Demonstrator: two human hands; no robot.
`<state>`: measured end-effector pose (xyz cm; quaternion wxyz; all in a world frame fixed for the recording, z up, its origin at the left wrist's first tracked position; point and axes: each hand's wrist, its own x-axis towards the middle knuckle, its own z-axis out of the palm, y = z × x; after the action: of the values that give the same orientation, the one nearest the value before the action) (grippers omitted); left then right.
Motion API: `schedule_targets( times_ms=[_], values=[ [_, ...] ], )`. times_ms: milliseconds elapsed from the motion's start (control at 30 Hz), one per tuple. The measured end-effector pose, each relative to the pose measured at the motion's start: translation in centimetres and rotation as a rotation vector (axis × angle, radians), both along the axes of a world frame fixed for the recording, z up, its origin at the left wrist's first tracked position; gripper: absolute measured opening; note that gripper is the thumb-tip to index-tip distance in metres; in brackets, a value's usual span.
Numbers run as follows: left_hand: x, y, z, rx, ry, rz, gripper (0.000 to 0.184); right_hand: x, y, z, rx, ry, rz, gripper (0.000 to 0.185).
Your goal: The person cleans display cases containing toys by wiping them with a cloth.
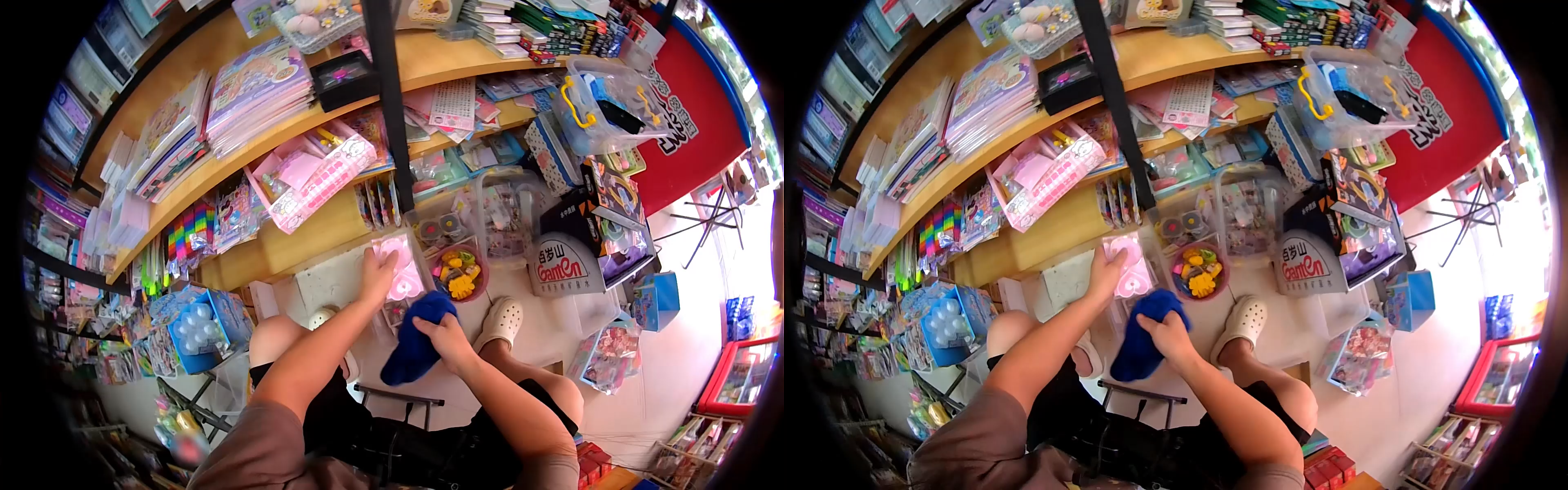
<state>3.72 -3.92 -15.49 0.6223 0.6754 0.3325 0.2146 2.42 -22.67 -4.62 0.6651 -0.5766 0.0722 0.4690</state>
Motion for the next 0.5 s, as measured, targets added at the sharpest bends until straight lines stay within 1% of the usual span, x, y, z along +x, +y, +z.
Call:
schedule_targets(
  times_ms=[33, 67, 100, 167, 200, 267, 300, 333, 400, 433, 500],
  values=[
    [0.0, -0.3, 0.4, -0.147, 0.031, -0.008, 0.034, 0.3, -0.4, -0.3, -0.08, -0.014, -0.02, 0.017],
    [-0.3, 0.0, 0.0, -0.305, 0.127, -0.037, 0.033, 0.2, -1.0, -0.3, -0.155, -0.013, -0.008, 0.019],
    [-0.6, -0.1, 0.3, -0.402, 0.194, -0.074, 0.032, 0.3, -1.3, 0.6, -0.228, -0.013, 0.005, 0.022],
    [-1.1, -0.1, 1.2, -0.59, 0.322, -0.136, 0.032, -0.8, -2.2, -2.3, -0.2, -0.268, 0.112, 0.03],
    [-1.0, -0.2, 0.3, -0.578, 0.351, -0.075, 0.032, -1.1, -2.4, -1.3, -0.175, -0.343, 0.156, 0.038],
    [-0.3, 0.2, -2.3, -0.713, 0.267, -0.08, 0.033, -1.5, -2.8, -1.7, -0.127, -0.367, 0.257, 0.044],
    [0.3, 0.1, -2.4, -0.784, 0.222, -0.089, 0.034, -1.6, -2.9, -1.6, -0.118, -0.367, 0.284, 0.047],
    [0.9, 0.0, -2.6, -0.822, 0.184, -0.107, 0.035, -1.7, -3.1, -2.0, -0.134, -0.369, 0.311, 0.048],
    [2.6, -1.0, -2.2, -0.705, 0.149, -0.089, 0.036, -1.4, -3.3, -3.0, -0.173, -0.375, 0.365, 0.052],
    [3.2, -1.7, -0.7, -0.647, 0.133, -0.078, 0.036, -1.0, -3.4, -2.7, -0.184, -0.417, 0.38, 0.053],
    [3.9, -1.9, 1.6, -0.636, 0.07, -0.072, 0.036, -0.5, -3.6, -1.8, -0.2, -0.498, 0.411, 0.055]
  ],
)
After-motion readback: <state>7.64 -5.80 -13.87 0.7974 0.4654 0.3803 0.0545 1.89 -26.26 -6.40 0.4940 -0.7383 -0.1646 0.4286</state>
